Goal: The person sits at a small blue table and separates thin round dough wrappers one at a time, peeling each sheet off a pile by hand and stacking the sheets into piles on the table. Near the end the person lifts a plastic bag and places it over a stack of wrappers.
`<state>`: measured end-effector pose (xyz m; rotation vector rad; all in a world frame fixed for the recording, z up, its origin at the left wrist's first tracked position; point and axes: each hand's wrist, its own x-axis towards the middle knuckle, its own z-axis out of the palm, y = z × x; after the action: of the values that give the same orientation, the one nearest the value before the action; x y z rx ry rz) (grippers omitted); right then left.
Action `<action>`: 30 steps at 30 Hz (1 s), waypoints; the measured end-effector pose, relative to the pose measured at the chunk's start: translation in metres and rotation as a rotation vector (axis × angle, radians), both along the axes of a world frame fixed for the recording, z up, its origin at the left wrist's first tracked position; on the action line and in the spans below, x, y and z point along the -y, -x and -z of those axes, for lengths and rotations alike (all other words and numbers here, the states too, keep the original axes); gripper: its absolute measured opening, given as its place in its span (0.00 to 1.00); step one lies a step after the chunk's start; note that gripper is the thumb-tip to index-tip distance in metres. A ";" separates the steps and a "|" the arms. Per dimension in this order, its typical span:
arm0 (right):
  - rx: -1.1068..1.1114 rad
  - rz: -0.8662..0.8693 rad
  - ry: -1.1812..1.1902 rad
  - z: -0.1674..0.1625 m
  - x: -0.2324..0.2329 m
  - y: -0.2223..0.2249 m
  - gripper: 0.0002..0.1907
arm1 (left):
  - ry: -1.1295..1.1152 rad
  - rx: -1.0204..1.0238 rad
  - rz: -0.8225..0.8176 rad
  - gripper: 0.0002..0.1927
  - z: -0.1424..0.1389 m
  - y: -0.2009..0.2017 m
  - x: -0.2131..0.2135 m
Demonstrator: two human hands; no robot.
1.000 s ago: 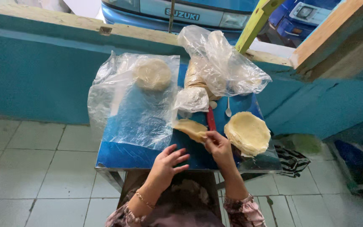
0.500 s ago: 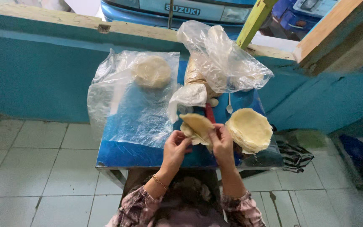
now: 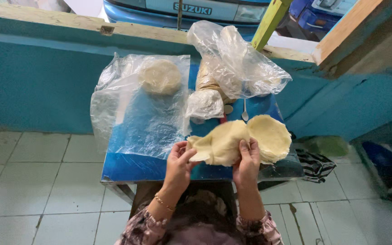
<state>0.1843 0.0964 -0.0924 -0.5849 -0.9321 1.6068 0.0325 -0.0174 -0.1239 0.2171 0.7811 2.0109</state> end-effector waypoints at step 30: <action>0.331 0.055 -0.232 -0.011 0.041 -0.036 0.10 | -0.019 -1.096 0.141 0.06 -0.070 0.009 0.030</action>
<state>0.2206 0.0557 -0.0815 -0.7189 -1.3159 1.3507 0.0237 -0.0476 -0.0538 1.4094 1.3394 1.6663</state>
